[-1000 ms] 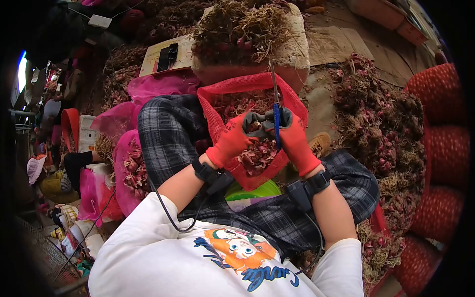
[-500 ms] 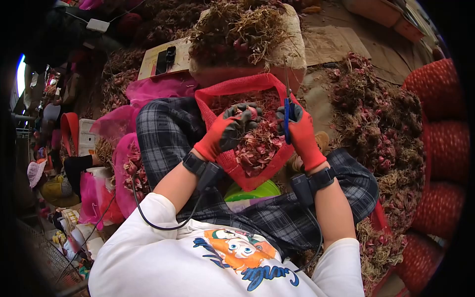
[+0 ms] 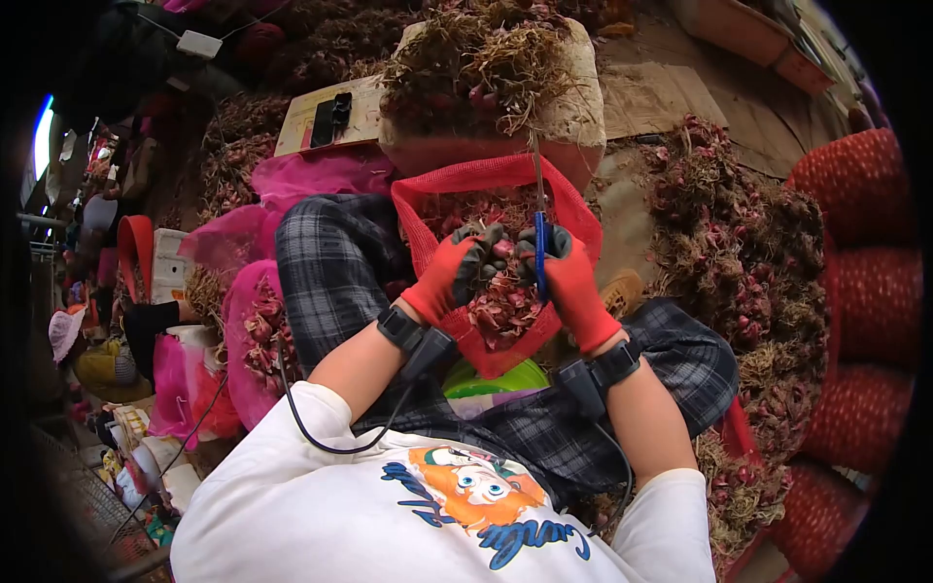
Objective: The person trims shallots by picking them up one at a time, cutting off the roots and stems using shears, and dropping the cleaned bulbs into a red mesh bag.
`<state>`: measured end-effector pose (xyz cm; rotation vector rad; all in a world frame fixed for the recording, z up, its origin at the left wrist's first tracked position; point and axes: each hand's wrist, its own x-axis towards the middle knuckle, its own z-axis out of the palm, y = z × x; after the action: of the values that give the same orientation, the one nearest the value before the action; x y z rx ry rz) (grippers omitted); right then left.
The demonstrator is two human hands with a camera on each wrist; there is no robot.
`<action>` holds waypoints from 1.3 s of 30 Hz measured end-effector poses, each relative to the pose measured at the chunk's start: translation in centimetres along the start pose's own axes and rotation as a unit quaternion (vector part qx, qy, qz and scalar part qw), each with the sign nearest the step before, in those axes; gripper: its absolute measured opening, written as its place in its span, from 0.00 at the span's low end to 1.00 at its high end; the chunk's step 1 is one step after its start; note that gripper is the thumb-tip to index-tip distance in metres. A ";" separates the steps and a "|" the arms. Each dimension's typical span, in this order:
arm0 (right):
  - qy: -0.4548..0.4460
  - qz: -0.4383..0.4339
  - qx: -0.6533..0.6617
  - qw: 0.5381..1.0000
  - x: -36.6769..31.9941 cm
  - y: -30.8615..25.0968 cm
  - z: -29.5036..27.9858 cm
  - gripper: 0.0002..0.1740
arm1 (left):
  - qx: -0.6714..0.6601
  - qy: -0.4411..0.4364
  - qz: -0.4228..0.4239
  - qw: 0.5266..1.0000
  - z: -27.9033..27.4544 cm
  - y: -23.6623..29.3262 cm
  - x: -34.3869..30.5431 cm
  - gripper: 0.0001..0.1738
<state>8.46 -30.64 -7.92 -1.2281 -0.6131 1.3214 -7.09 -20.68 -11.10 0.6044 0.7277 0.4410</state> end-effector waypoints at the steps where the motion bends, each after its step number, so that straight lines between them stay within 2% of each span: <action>1: 0.016 -0.020 -0.016 1.000 -0.1 -0.1 0.3 0.18 | 0.025 0.027 -0.010 0.999 0.3 0.3 -0.3 0.04; 4: 0.006 -0.112 -0.105 0.988 -0.2 -1.2 2.2 0.17 | 0.042 0.061 0.008 0.997 -0.1 0.0 0.1 0.05; 5: 0.014 -0.109 -0.144 0.983 0.5 -0.3 2.0 0.17 | 0.075 0.080 0.010 0.994 -0.3 -0.1 -0.1 0.08; 8: 0.037 -0.005 -0.051 0.998 2.4 -0.6 1.5 0.15 | 0.010 0.047 -0.012 0.999 1.4 1.4 -0.2 0.10; 9: 0.053 0.070 0.018 0.996 2.9 -2.4 1.7 0.13 | 0.031 0.043 -0.008 0.999 1.1 1.3 0.4 0.14; 12: 0.044 0.109 0.147 0.982 5.4 -0.7 -1.1 0.12 | 0.037 0.001 0.009 0.999 0.7 1.2 2.7 0.15; 13: 0.051 0.126 0.122 0.983 6.2 -1.3 -1.2 0.12 | 0.060 0.025 -0.031 0.997 1.3 2.2 3.2 0.17; 16: 0.080 0.147 0.055 0.984 8.4 -1.4 -1.5 0.13 | -0.031 0.030 -0.071 0.997 1.1 3.4 4.5 0.18; 17: 0.077 0.154 0.059 0.983 9.1 -0.9 -1.5 0.12 | -0.030 0.060 -0.086 0.994 2.2 4.6 4.7 0.18; 20: 0.019 0.222 0.076 0.972 11.1 -1.7 -2.1 0.12 | -0.085 0.065 -0.128 0.986 1.0 4.7 5.2 0.15; 21: -0.001 0.247 0.106 0.963 11.7 -2.1 -2.4 0.13 | -0.093 0.060 -0.103 0.988 1.7 5.8 5.1 0.10; 24: -0.021 0.266 0.067 0.961 12.6 -1.8 -2.7 0.14 | -0.187 0.084 -0.121 0.971 0.9 4.6 5.0 0.09; 25: -0.019 0.239 0.071 0.968 12.6 -1.5 -2.7 0.15 | -0.148 0.100 -0.111 0.978 0.3 4.1 4.7 0.09; 28: -0.010 0.174 -0.068 0.982 12.7 -1.8 -2.0 0.16 | -0.127 0.193 -0.081 0.970 -0.8 3.1 4.2 0.09; 29: -0.029 0.132 -0.085 0.987 12.4 -2.1 -1.4 0.17 | -0.146 0.191 -0.052 0.969 -1.2 2.7 4.1 0.09; 32: -0.068 0.080 -0.154 0.982 10.8 -3.8 1.8 0.17 | -0.178 0.123 0.018 0.976 -1.3 3.0 2.7 0.10; 33: -0.073 0.048 -0.176 0.981 9.9 -3.5 3.0 0.15 | -0.180 0.132 0.025 0.975 -1.6 2.5 2.1 0.10; 36: -0.043 -0.101 -0.362 0.926 6.6 -1.6 4.9 0.13 | -0.149 0.141 0.026 0.978 -2.2 0.2 -0.4 0.08; 37: -0.025 -0.193 -0.435 0.879 5.2 -2.0 6.1 0.14 | -0.103 0.169 0.072 0.978 -2.6 -0.9 -1.0 0.08; 39: -0.026 -0.256 -0.474 0.842 2.2 -2.0 7.9 0.15 | -0.133 0.036 0.068 0.988 -4.0 -1.0 -3.5 0.08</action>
<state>2.67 -25.72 -4.29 -1.6251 -1.6334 0.5559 -12.21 -21.97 -12.39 0.3893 0.6836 0.6767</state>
